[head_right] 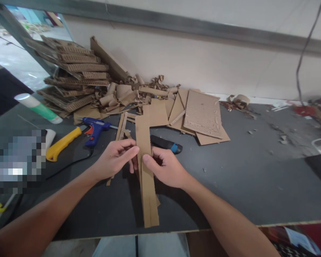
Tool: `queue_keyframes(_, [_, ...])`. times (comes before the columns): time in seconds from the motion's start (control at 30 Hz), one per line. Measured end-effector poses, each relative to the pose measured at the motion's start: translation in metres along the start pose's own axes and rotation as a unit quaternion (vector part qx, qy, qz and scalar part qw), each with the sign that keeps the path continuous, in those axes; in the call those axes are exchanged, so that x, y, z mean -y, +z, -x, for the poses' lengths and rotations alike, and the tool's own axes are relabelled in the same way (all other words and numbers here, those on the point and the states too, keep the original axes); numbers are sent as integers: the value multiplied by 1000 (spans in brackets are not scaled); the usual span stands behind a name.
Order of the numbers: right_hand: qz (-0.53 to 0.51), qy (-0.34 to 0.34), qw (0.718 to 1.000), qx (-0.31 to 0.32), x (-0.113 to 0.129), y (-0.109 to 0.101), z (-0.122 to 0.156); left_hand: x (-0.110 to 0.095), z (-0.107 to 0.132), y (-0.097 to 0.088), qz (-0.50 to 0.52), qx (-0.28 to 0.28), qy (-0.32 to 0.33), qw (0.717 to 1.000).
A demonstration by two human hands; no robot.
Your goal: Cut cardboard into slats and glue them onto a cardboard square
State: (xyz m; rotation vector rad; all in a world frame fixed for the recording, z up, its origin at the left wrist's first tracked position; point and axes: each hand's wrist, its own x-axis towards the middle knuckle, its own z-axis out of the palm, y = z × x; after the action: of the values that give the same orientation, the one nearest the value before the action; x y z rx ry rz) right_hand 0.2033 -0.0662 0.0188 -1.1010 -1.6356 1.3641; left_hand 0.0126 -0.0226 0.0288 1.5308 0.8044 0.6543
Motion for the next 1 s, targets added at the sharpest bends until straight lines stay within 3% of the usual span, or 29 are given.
queue_keyframes(0.1, [24, 9, 1000, 8, -1, -1, 0, -1, -1, -1, -3, 5, -13, 1000])
queue_keyframes(0.33, [53, 37, 997, -39, -5, 0, -1, 0, -1, 1, 2, 35, -52, 998])
queue_keyframes(0.77, [81, 2, 995, -50, -8, 1, 0, -3, -3, 0, 16, 51, -87, 995])
queue_keyframes(1.0, [104, 3, 993, -63, -7, 2, 0, -2, -1, 6, 1, 10, -67, 998])
